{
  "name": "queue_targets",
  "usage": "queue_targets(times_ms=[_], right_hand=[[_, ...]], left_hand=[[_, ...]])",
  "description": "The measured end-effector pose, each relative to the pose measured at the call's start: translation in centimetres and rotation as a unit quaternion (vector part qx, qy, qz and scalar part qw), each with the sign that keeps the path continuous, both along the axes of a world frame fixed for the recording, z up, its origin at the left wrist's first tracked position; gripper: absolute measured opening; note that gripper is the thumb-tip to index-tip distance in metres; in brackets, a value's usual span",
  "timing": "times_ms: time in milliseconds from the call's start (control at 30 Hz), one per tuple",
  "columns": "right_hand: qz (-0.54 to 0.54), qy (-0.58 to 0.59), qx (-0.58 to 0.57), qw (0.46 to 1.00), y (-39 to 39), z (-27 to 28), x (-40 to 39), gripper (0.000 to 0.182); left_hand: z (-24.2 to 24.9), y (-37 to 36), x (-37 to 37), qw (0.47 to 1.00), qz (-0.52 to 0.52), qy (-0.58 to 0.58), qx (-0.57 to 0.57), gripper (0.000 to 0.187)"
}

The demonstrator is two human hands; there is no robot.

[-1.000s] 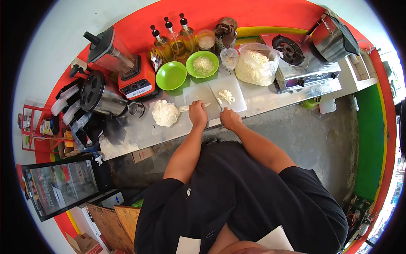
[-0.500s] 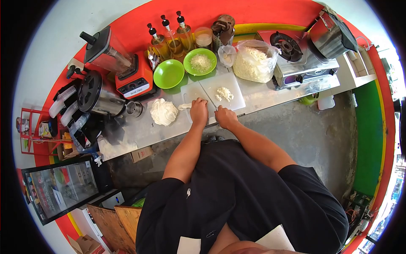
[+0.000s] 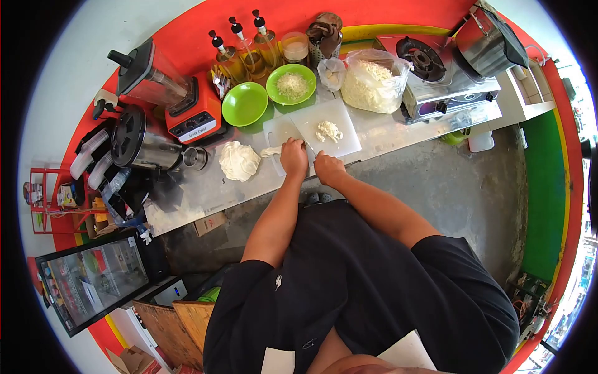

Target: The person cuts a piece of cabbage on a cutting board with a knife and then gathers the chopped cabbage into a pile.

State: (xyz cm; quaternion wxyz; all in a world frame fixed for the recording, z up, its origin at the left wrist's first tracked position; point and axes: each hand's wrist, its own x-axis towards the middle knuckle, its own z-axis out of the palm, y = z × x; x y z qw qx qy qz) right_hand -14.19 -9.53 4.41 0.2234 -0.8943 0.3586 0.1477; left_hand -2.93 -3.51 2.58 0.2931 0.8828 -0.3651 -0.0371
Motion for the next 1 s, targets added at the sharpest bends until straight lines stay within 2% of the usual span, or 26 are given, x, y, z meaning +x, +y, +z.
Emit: queue_targets(times_ms=[67, 167, 367, 533, 700, 1000], right_hand=[[-0.004, 0.026, 0.034, 0.999, 0.0, -0.1, 0.1, 0.031], [-0.005, 0.025, 0.031, 0.999, -0.5, -0.1, 0.7, 0.026], [0.008, 0.041, 0.023, 0.999, 0.0, 3.6, 1.7, 0.025], [-0.009, 0.009, 0.013, 1.000, 0.9, 1.5, 1.1, 0.025], [-0.005, 0.003, 0.029, 1.000, 0.2, 1.5, 1.5, 0.027], [-0.010, 0.014, 0.023, 1.000, 1.0, 2.0, 1.1, 0.029]], left_hand=[[0.2, -0.2, 0.1, 1.000, 0.003, 0.005, 0.000, 0.010], [0.4, -0.1, 0.0, 1.000, 0.003, 0.013, -0.006, 0.010], [-0.1, -0.2, 0.2, 1.000, -0.012, -0.007, 0.027, 0.009], [-0.3, 0.0, 0.3, 0.999, -0.021, -0.015, 0.045, 0.010], [-0.6, 0.3, 0.0, 0.999, -0.033, -0.032, 0.004, 0.011], [-0.4, 0.1, 0.7, 1.000, -0.018, 0.002, 0.002, 0.012]])
